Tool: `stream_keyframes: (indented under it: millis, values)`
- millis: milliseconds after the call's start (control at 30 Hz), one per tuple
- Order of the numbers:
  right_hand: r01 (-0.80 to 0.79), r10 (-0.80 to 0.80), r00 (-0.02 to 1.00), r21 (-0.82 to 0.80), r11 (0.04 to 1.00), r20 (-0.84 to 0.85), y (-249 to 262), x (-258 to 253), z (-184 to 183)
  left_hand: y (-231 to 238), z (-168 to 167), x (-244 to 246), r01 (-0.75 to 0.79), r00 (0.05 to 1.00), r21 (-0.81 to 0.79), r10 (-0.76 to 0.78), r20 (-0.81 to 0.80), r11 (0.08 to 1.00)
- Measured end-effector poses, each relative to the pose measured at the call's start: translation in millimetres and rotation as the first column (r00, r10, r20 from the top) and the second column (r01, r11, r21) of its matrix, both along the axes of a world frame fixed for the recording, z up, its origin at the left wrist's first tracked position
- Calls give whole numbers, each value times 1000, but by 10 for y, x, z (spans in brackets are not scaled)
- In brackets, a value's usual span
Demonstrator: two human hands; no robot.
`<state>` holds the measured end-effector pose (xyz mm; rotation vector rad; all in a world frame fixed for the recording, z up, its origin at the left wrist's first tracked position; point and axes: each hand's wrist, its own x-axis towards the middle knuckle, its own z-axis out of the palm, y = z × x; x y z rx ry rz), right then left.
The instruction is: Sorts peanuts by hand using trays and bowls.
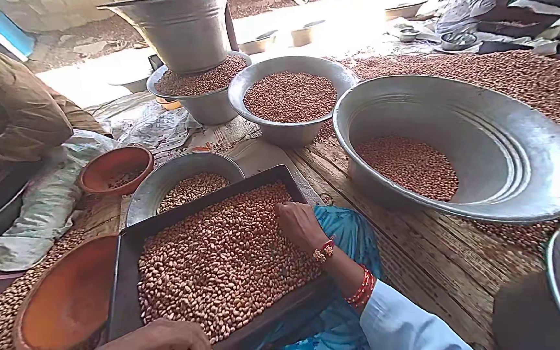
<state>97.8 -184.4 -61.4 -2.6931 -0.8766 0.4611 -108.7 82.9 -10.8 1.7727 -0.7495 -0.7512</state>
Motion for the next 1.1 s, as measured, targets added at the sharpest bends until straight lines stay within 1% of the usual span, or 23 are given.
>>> stream_keyframes:
  millis: [67, 100, 133, 167, 233, 267, 333, 367, 400, 433, 467, 500, 533, 567, 633, 667, 700, 733, 800, 867, 900, 1000, 1100]
  values:
    - [-3, 2, 999, -13, 1000, -44, 22, -36, 40, -5, 7, -37, -262, 957, 59, 251, 146, 963]
    - [-12, 12, 997, -5, 1000, -72, 31, -84, 75, -50, -30, -15, -431, 886, 91, 401, 233, 898]
    - [-35, 37, 995, 19, 999, -93, 33, -165, 113, -122, -93, 36, -592, 778, 121, 525, 345, 797]
    - [-78, 84, 990, 57, 995, -113, 34, -274, 146, -195, -181, 112, -723, 647, 147, 586, 487, 676]
    - [-226, 254, 954, 170, 959, -162, 26, -589, 207, -327, -365, 284, -862, 427, 158, 522, 738, 482]
    - [-322, 376, 908, 266, 908, -183, 8, -783, 233, -371, -460, 359, -886, 365, 151, 458, 810, 438]
    - [-472, 639, 749, 537, 699, -173, -25, -1127, 225, -407, -655, 480, -901, 308, 150, 355, 883, 408]
    - [-502, 725, 671, 625, 597, -154, -30, -1236, 218, -414, -736, 520, -903, 304, 166, 315, 899, 396]
    - [-495, 754, 642, 673, 550, -144, -47, -1280, 215, -418, -803, 547, -905, 308, 185, 290, 906, 384]
    - [-472, 727, 671, 671, 572, -147, -89, -1243, 233, -419, -849, 561, -907, 307, 189, 282, 909, 377]
    - [-429, 639, 755, 628, 650, -146, -146, -1146, 251, -412, -870, 563, -907, 304, 180, 298, 905, 380]
    - [-361, 494, 859, 526, 770, -132, -209, -1016, 261, -407, -863, 548, -907, 305, 164, 336, 891, 388]
    - [-267, 329, 938, 378, 886, -108, -266, -858, 270, -403, -832, 524, -909, 306, 139, 403, 863, 394]
    - [-169, 188, 980, 230, 958, -65, -318, -696, 253, -391, -786, 487, -913, 318, 115, 506, 802, 391]
    - [-30, 31, 999, 70, 997, -13, -424, -429, 193, -331, -657, 381, -910, 392, 98, 762, 516, 402]
    - [-13, 13, 1000, 48, 999, -1, -468, -346, 160, -290, -610, 321, -904, 421, 82, 839, 346, 420]
    - [-19, 19, 1000, 36, 999, 8, -495, -297, 131, -236, -589, 259, -888, 458, 86, 856, 239, 451]
    - [-34, 34, 999, 30, 999, 19, -502, -278, 101, -174, -578, 196, -851, 525, 113, 834, 167, 513]
    - [-62, 61, 997, 19, 998, 53, -475, -290, 33, -68, -567, 83, -700, 705, 164, 709, 10, 695]
    - [-76, 72, 989, 23, 997, 127, -433, -310, -64, -34, -515, 20, -454, 872, 220, 481, -86, 863]
    - [-79, 75, 983, 21, 997, 165, -414, -316, -114, -67, -483, 13, -334, 923, 258, 370, -104, 907]
    - [-90, 87, 972, 6, 996, 218, -380, -345, -205, -276, -560, 101, -108, 982, 332, 152, -109, 937]
    - [-101, 100, 970, -7, 995, 223, -375, -367, -224, -639, -645, 377, 4, 995, 480, 43, -85, 877]
